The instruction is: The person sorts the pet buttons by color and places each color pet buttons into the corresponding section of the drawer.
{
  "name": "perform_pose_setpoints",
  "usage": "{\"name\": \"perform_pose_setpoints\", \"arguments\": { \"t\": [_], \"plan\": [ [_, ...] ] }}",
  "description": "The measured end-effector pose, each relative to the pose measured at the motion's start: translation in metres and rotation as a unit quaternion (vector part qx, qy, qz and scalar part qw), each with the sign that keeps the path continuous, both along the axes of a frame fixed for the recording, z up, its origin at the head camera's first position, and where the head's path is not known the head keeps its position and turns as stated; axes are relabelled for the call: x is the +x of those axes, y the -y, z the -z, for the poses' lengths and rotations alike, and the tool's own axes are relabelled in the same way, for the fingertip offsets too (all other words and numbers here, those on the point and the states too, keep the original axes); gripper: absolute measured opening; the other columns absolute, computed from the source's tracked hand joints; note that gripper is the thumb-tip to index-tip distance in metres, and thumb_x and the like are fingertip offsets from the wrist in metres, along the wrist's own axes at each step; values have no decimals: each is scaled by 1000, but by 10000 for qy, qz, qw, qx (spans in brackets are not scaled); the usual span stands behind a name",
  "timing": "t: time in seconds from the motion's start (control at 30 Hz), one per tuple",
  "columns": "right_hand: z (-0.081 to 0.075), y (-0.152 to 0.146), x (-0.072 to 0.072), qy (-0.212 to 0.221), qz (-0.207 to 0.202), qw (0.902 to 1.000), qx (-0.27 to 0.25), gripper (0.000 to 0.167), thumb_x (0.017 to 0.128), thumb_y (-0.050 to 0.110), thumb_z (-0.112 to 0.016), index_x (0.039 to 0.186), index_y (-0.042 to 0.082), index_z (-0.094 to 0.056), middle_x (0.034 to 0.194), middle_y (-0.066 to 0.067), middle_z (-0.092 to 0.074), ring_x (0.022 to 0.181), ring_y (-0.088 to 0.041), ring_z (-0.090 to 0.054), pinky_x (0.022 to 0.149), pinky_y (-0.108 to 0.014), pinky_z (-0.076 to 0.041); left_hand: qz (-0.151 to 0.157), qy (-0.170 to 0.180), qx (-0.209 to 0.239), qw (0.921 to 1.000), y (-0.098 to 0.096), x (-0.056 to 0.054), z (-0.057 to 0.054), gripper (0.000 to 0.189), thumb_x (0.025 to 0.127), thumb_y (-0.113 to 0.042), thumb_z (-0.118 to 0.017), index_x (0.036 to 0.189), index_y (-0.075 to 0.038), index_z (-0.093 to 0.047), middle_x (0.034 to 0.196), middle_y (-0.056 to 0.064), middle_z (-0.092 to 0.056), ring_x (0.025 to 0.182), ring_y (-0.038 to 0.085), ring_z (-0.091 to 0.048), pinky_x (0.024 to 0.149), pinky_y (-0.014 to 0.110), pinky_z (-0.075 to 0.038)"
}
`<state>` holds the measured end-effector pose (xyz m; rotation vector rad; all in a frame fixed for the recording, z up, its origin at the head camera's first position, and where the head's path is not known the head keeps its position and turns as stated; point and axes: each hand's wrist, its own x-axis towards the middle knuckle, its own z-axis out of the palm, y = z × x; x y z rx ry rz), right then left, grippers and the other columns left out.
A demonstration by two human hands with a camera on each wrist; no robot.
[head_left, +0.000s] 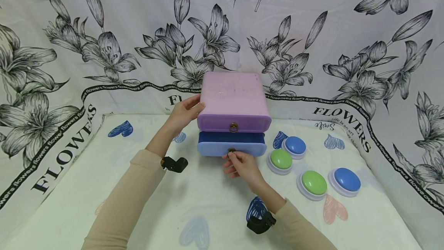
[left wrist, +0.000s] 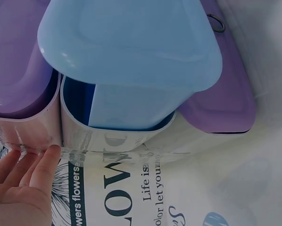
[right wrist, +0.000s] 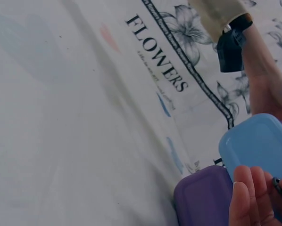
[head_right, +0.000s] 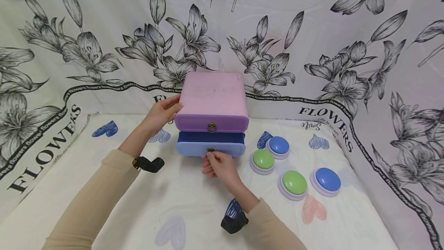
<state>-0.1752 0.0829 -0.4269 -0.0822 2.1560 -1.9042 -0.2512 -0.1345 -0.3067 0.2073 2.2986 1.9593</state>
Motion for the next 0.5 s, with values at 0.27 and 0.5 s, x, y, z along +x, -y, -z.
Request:
{"name": "perform_pose_setpoints", "arguments": {
  "t": [0.27, 0.5],
  "plan": [
    [2, -3, 6, -37, -134, 9998, 132, 40, 93, 42, -51, 105, 8, -66, 83, -7, -68, 69, -20, -68, 60, -33, -58, -23, -42, 54, 10000, 5, -15, 17, 59, 90, -30, -60, 143, -16, -36, 146, 3, -37, 127, 19, -44, 99, 35, -45],
    [2, -6, 12, -48, -190, 9997, 132, 41, 92, 43, -51, 105, 7, -66, 81, -6, -68, 68, -20, -68, 59, -33, -58, -28, -151, 38, 9999, 6, -20, 25, 60, 89, -34, -60, 142, -18, -36, 145, 2, -37, 127, 17, -44, 99, 35, -45]
  ]
}}
